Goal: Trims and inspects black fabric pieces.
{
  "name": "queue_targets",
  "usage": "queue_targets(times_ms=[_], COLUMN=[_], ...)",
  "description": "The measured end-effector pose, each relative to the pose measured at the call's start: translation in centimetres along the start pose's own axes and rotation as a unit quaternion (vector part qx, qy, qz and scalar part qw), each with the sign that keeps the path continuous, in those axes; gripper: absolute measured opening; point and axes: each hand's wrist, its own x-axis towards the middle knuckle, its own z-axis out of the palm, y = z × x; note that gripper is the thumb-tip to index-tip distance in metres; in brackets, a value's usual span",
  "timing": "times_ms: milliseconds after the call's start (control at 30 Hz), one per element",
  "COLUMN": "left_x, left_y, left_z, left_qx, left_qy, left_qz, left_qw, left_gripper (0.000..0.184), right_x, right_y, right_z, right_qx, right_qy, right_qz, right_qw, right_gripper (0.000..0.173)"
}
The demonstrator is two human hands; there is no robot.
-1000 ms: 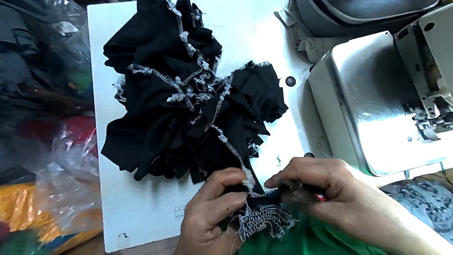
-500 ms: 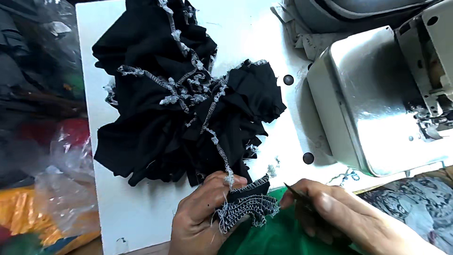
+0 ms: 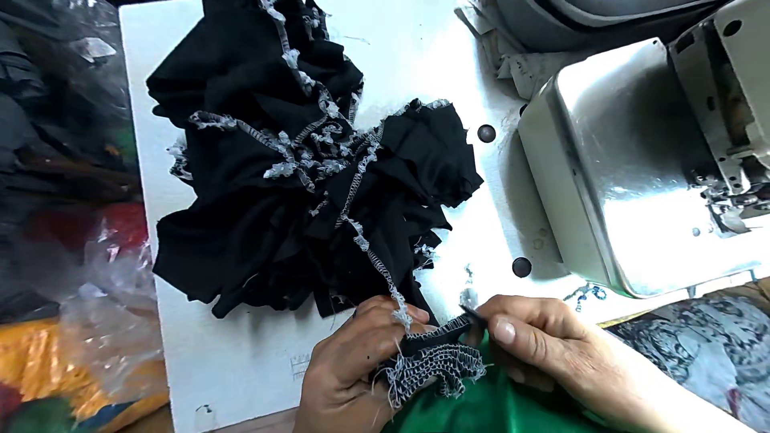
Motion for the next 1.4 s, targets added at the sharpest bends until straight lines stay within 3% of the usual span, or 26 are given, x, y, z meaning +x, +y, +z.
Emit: queue_targets(times_ms=[133,233,300,467,567,833,1167,1400], left_x=[-0.1,-0.4,-0.8,-1.4,-1.8,-2.0,-1.8,-1.7], left_y=[0.1,0.5,1.0,1.8,1.3,0.5,0.1,0.1], left_z=[-0.1,-0.2,-0.4,-0.2,-0.1,-0.3,-0.2,0.1], left_qx=[0.008,0.048,0.09,0.15,0.144,0.123,0.114,0.115], left_qy=[-0.01,0.003,0.003,0.012,-0.021,-0.08,-0.093,-0.106], left_qz=[0.005,-0.005,-0.006,0.038,0.045,0.073,0.089,0.088], left_qw=[1.0,0.999,0.996,0.988,0.988,0.986,0.985,0.984], left_gripper=[0.019,0.018,0.015,0.012,0.01,0.01,0.01,0.016], right_x=[0.0,-0.2,-0.4,0.1,0.8,2.4,3.0,3.2], right_y=[0.5,0.6,0.7,0.4,-0.6,-1.6,-1.7,-0.6], right_z=[0.0,-0.2,-0.2,-0.9,-1.4,-3.5,-2.6,-1.4], right_qx=[0.072,0.123,0.085,-0.172,-0.254,-0.265,-0.252,-0.226], right_qy=[0.083,0.123,0.12,0.044,-0.029,-0.228,-0.269,-0.224], right_qz=[-0.021,-0.008,-0.036,-0.144,-0.151,-0.039,-0.031,-0.107], right_qw=[0.994,0.985,0.989,0.973,0.955,0.936,0.929,0.942], right_gripper=[0.03,0.042,0.051,0.056,0.052,0.052,0.042,0.039])
